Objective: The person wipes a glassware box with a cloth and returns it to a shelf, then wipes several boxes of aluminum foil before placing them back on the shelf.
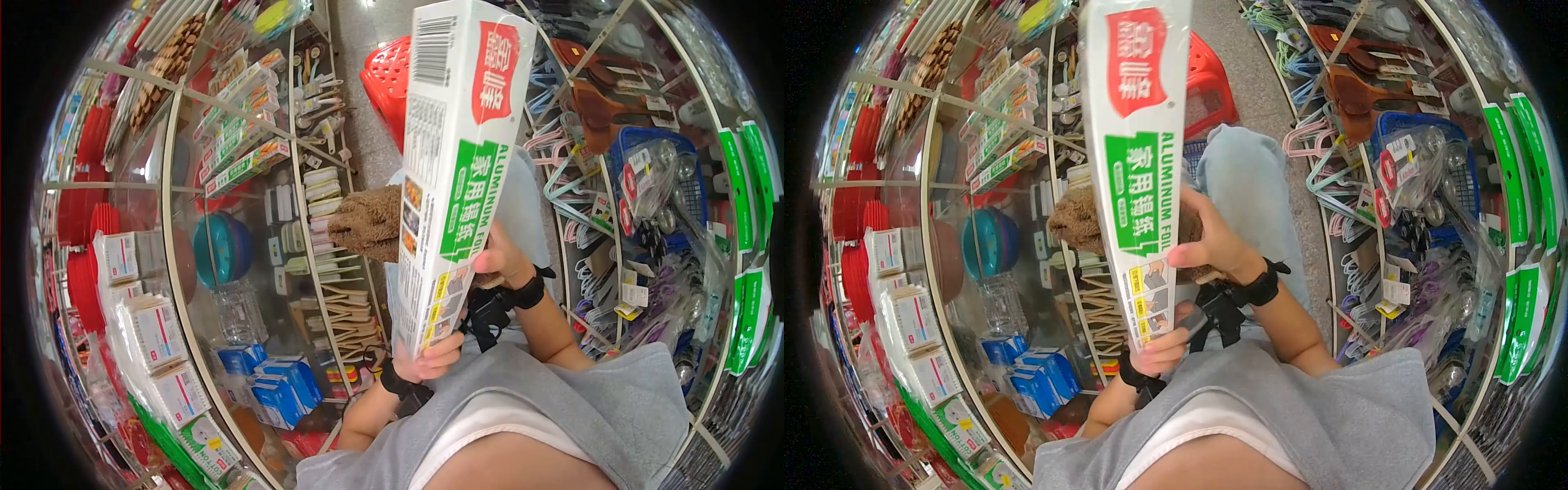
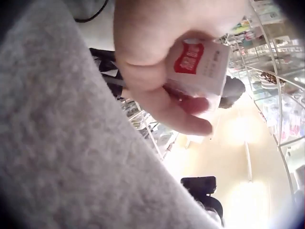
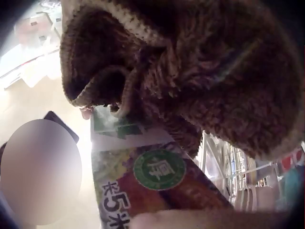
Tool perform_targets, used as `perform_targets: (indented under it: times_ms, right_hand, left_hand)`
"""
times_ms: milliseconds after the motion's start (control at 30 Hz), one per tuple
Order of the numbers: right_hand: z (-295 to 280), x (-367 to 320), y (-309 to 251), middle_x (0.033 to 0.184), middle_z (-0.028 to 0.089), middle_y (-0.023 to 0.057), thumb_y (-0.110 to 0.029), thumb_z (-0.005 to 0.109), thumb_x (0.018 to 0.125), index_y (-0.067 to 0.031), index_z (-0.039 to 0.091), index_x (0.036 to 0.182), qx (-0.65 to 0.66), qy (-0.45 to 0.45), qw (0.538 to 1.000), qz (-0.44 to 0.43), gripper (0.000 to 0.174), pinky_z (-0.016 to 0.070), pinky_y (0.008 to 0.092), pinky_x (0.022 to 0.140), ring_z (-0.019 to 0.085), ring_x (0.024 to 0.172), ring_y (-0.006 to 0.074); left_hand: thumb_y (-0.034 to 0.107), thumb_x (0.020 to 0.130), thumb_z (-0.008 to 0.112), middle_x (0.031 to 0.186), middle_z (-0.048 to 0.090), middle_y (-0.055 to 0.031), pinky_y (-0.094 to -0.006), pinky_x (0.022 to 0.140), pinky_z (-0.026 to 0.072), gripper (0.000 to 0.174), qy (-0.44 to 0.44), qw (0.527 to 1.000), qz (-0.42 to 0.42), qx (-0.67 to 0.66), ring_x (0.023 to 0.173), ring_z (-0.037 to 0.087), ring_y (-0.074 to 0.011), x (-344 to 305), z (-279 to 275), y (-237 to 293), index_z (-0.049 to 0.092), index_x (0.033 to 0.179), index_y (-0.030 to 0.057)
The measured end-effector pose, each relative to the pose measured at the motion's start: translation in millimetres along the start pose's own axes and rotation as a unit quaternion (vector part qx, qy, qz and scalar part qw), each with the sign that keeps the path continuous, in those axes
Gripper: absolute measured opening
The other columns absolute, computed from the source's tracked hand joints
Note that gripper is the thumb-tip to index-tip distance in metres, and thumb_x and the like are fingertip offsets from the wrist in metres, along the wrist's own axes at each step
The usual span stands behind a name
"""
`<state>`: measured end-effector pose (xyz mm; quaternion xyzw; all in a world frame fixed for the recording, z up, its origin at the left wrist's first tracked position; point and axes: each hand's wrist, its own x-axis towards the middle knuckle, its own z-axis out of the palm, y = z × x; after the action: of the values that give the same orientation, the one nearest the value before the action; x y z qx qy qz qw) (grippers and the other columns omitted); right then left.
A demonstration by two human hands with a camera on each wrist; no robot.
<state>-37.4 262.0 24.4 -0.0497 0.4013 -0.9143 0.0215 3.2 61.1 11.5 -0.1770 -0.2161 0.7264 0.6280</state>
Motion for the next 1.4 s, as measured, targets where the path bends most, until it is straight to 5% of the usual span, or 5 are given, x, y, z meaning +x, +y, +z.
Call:
perform_targets:
  times_ms: [167, 400, 600, 1067, 1400]
  right_hand:
    - [12.6, -5.2, -14.9, 0.121, 0.053, 0.0088, -0.027, 0.079, 0.062, 0.0049, 0.041, 0.13, -0.024, 0.014, 1.0, -0.005, 0.084, 0.0371, 0.0287, 0.097, 0.049, 0.112, 0.0156]
    - [10.8, -4.9, -9.4, 0.117, 0.056, 0.0098, -0.018, 0.079, 0.062, 0.0016, 0.051, 0.121, -0.143, 0.035, 0.989, -0.028, 0.068, 0.0384, 0.0306, 0.096, 0.052, 0.109, 0.0169]
    - [27.9, 2.9, -1.7, 0.116, 0.054, 0.0123, -0.014, 0.081, 0.064, 0.0025, 0.055, 0.113, -0.368, 0.1, 0.919, -0.098, 0.058, 0.0386, 0.0326, 0.094, 0.051, 0.108, 0.0198]
    - [23.5, 1.1, 5.4, 0.107, 0.06, 0.0061, -0.011, 0.067, 0.081, 0.0016, 0.056, 0.116, -0.184, 0.187, 0.963, 0.066, 0.038, 0.0457, 0.0253, 0.083, 0.057, 0.095, 0.0118]
    - [5.2, 0.3, -10.4, 0.108, 0.06, 0.0086, -0.01, 0.063, 0.084, 0.0031, 0.053, 0.12, -0.116, 0.282, 0.951, 0.055, 0.04, 0.0471, 0.0246, 0.082, 0.058, 0.094, 0.0132]
  left_hand:
    - [0.037, 0.094, 0.045, 0.093, 0.059, -0.0123, -0.0305, 0.049, 0.0496, 0.045, 0.315, 0.88, 0.11, 0.339, 0.072, 0.061, -0.0234, -2.9, 19.5, 5.6, 0.043, 0.127, 0.0066]
    - [0.01, 0.092, 0.051, 0.11, 0.054, -0.008, -0.0306, 0.092, 0.0416, 0.026, 0.385, 0.392, 0.425, 0.719, 0.1, 0.052, -0.0161, -20.5, 30.9, 18.1, 0.046, 0.116, 0.0015]
    - [0.014, 0.072, 0.074, 0.134, 0.034, -0.0169, -0.0431, 0.1, 0.0355, 0.092, 0.244, 0.369, 0.43, 0.787, 0.123, 0.039, -0.0277, 4.8, 61.1, -9.7, 0.013, 0.141, 0.0039]
    - [-0.001, 0.083, 0.062, 0.12, 0.047, -0.0119, -0.0296, 0.089, 0.0467, 0.062, 0.294, 0.524, 0.479, 0.64, 0.106, 0.053, -0.0162, 3.8, 57.0, 36.6, 0.025, 0.133, -0.0019]
    - [0.032, 0.093, 0.051, 0.09, 0.061, -0.0036, -0.0252, 0.071, 0.0488, 0.031, 0.384, 0.544, 0.538, 0.517, 0.078, 0.06, -0.0103, -43.3, 45.2, 111.5, 0.054, 0.104, 0.0036]
